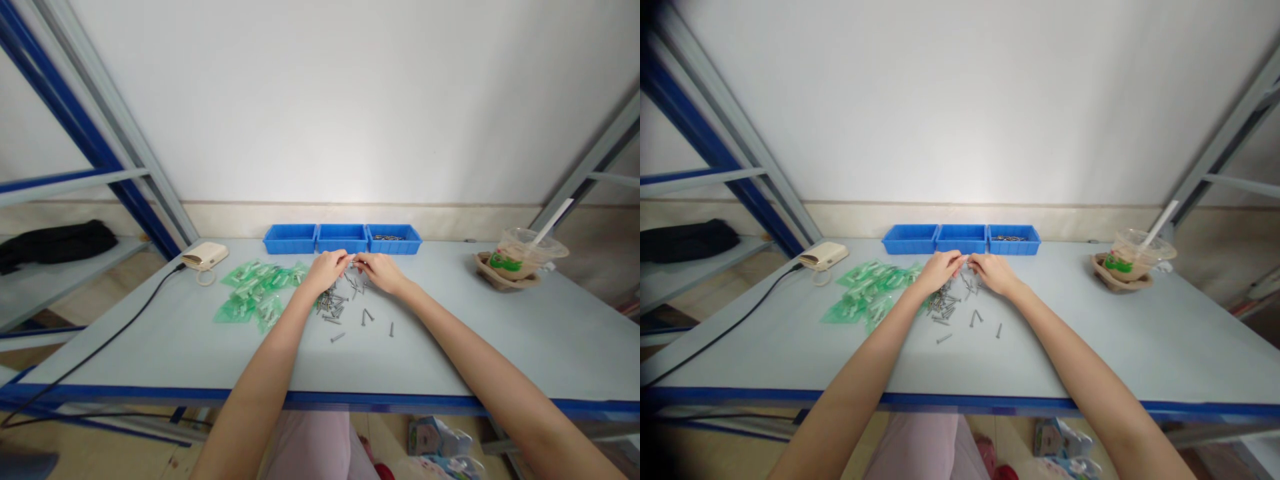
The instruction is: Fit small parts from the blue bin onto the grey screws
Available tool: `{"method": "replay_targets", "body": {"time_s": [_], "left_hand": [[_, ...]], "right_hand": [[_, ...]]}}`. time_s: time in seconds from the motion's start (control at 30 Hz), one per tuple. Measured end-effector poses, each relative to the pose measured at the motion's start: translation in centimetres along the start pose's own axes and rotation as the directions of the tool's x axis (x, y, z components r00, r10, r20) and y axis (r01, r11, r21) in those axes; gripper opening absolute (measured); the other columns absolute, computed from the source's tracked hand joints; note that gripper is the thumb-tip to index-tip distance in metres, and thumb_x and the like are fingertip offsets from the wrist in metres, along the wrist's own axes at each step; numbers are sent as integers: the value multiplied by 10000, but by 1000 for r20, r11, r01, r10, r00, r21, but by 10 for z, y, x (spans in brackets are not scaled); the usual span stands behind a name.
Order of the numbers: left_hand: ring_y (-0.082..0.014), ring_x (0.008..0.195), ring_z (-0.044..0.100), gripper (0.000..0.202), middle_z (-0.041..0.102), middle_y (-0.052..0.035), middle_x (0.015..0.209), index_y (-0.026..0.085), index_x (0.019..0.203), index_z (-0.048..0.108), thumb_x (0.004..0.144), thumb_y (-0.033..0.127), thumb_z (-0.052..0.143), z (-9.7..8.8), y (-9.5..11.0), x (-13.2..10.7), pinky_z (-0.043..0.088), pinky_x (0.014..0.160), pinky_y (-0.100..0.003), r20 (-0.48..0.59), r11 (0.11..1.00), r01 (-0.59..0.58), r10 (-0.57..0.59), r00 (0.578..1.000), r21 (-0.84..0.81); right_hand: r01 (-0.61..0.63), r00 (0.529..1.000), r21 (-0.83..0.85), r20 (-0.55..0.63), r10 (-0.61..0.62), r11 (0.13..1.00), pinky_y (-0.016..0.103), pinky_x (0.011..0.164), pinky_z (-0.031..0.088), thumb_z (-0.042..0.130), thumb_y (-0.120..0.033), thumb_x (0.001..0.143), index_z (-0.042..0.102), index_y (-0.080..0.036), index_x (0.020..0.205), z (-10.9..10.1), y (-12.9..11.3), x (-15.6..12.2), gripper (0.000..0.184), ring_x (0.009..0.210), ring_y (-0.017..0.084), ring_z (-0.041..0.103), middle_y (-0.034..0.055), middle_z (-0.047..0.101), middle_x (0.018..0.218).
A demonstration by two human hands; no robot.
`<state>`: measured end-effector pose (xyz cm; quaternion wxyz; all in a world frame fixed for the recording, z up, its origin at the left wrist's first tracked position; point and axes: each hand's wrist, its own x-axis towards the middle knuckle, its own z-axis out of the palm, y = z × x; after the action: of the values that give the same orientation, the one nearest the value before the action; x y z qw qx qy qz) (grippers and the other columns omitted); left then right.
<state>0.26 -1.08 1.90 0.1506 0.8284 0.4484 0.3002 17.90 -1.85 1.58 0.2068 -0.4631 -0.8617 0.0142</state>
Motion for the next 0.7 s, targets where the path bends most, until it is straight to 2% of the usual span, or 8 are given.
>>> {"method": "replay_targets", "body": {"time_s": [0.1, 0.27, 0.4, 0.57, 0.7], "left_hand": [[-123, 541, 523, 288, 562, 32, 532, 182, 762, 547, 880, 389, 383, 1, 0, 0, 336, 557, -208, 14, 1000, 1, -1, 1000, -30], [-121, 542, 513, 342, 552, 23, 526, 174, 652, 518, 892, 356, 357, -2, 2, 0, 334, 565, -211, -10, 1000, 11, -11, 1000, 12], [-122, 541, 510, 380, 552, 16, 528, 171, 624, 514, 894, 381, 347, -1, 1, 0, 329, 561, -215, -4, 999, 8, -8, 1000, 31], [-128, 546, 527, 274, 567, 34, 533, 189, 799, 554, 872, 401, 398, 2, -1, 1, 328, 547, -208, 14, 1000, 21, -21, 1000, -23], [-117, 532, 506, 315, 552, 26, 525, 175, 667, 536, 878, 354, 385, -1, 1, 0, 328, 555, -208, 0, 1000, -2, 2, 1000, 0]], "right_hand": [[3, 1000, 5, 12, -4, 1000, 217, 597, 281, 334, -247, 936, 598, -183, 943, -1, 0, -1, 272, 713, 144, 577, 40, 664, 827], [-13, 1000, -15, 3, 13, 1000, 220, 580, 270, 371, -337, 928, 552, -195, 1049, 2, 1, 0, 260, 684, 148, 574, 31, 664, 814], [-7, 1000, -8, 4, 7, 1000, 217, 577, 268, 377, -305, 928, 569, -195, 973, 1, 1, 0, 226, 671, 143, 570, 24, 662, 786], [-10, 1000, 0, 6, 10, 1000, 220, 586, 275, 326, -251, 939, 575, -193, 948, -1, 1, 0, 255, 701, 146, 583, 25, 667, 818], [-15, 1000, -1, 0, 15, 1000, 218, 590, 282, 358, -313, 933, 566, -200, 1004, 0, 2, 0, 247, 696, 145, 582, 31, 669, 841]]}}
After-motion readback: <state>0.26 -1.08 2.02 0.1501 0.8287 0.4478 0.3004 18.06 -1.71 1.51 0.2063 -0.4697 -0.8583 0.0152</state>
